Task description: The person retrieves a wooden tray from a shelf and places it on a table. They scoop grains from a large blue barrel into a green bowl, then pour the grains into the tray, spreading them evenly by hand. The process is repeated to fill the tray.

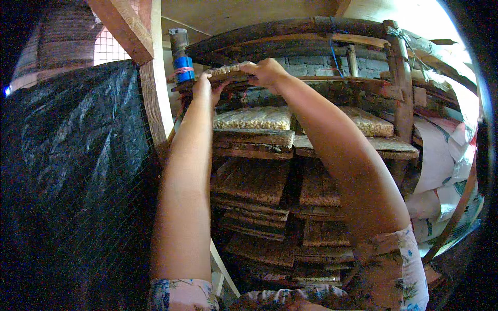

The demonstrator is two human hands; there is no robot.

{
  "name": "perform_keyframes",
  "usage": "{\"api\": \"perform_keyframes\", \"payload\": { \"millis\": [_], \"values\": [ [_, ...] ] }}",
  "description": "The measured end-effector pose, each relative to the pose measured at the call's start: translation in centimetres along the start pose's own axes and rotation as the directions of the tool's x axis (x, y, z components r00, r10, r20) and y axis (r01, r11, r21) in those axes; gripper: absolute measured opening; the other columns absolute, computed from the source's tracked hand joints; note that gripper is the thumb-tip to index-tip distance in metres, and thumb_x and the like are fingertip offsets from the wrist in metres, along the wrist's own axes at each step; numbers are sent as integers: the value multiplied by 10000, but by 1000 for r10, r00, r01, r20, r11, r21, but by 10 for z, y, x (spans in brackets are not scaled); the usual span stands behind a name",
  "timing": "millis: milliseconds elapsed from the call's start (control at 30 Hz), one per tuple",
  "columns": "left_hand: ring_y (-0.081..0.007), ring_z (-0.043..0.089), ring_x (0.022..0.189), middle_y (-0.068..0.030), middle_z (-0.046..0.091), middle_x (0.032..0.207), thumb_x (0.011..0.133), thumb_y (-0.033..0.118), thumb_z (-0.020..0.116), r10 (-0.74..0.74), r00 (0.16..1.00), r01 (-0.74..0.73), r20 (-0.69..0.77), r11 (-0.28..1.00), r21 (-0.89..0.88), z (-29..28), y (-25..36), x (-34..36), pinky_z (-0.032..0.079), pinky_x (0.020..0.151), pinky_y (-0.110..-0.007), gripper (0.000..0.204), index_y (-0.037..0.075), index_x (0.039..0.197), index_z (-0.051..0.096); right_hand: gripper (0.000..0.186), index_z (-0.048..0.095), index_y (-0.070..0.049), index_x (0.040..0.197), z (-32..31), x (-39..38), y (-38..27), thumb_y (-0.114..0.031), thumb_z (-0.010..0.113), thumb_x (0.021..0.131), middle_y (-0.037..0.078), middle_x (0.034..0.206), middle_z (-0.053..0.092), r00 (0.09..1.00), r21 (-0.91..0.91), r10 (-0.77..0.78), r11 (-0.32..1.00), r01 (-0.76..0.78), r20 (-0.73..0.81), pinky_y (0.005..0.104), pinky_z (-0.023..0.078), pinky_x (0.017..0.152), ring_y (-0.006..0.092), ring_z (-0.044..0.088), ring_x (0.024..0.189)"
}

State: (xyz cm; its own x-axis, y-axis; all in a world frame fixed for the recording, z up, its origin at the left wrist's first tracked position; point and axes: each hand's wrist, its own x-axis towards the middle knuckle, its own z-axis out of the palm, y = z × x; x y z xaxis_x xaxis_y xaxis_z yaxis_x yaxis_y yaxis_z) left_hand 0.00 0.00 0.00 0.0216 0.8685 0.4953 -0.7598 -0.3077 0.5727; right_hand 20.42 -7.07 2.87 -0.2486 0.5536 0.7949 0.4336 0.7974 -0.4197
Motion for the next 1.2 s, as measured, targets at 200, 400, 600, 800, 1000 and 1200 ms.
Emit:
{"api": "perform_keyframes", "payload": {
  "millis": [200, 400, 600, 800, 1000, 1200],
  "values": [
    [-322, 532, 930, -177, 467, 1053, 803, 143, 485, 57, 997, -58, -50, 998, -6, 22, 6, 2, 560, 673, -441, 303, 4, 1065, 422, 310, 509, -54, 798, 3, 16, 25, -330, 644, 761, 38, 713, 537, 981, -348, -194, 919, 185, 7, 283, 487, 561, 156, 551, 608],
    [-311, 551, 880, -167, 464, 1054, 819, 132, 506, 103, 983, -93, -151, 993, 70, 25, 11, -35, 564, 649, -416, 286, 37, 1070, 408, 411, 383, -395, 1227, 5, -11, -33, -384, 477, 826, -22, 1055, 594, 986, -802, 19, 584, 123, 166, 318, 502, 646, 224, 626, 781],
    [-247, 559, 720, -141, 491, 941, 766, 84, 508, 238, 951, -156, -196, 921, 357, 54, 16, -109, 535, 554, -341, 308, 34, 1048, 395, 419, 573, -27, 880, 7, 32, 18, -426, 599, 755, 77, 871, 601, 975, -204, 184, 957, -206, -124, 284, 503, 569, 164, 602, 682],
    [-244, 536, 924, -243, 366, 1277, 746, 64, 545, 490, 867, -415, 96, 599, 685, 54, -5, -217, 445, 737, -274, 663, 34, 1301, 184, 675, 470, 80, 1080, 40, -34, -64, -484, 603, 735, 265, 1165, 409, 810, -12, 320, 928, -373, -492, 424, 359, 919, 426, 405, 1099],
    [-302, 448, 1123, -211, 394, 1273, 784, 95, 534, 569, 590, -722, 572, 55, 690, 72, 22, -358, 323, 973, -388, 559, -9, 1264, 268, 507, 412, 28, 1103, 83, -113, -136, -212, 632, 715, 236, 1116, 431, 629, -52, -311, 917, 395, -712, 397, 361, 895, 379, 420, 1081],
    [-312, 298, 1246, -204, 333, 1325, 761, 41, 465, 578, 489, -21, 653, -741, 671, 99, 99, -540, 174, 1051, -403, 510, -54, 1245, 336, 341, 446, -50, 1145, 120, -281, -175, -201, 436, 840, 173, 1192, 472, 358, 140, -916, 384, 913, 179, 380, 452, 849, 301, 515, 1033]
  ]
}}
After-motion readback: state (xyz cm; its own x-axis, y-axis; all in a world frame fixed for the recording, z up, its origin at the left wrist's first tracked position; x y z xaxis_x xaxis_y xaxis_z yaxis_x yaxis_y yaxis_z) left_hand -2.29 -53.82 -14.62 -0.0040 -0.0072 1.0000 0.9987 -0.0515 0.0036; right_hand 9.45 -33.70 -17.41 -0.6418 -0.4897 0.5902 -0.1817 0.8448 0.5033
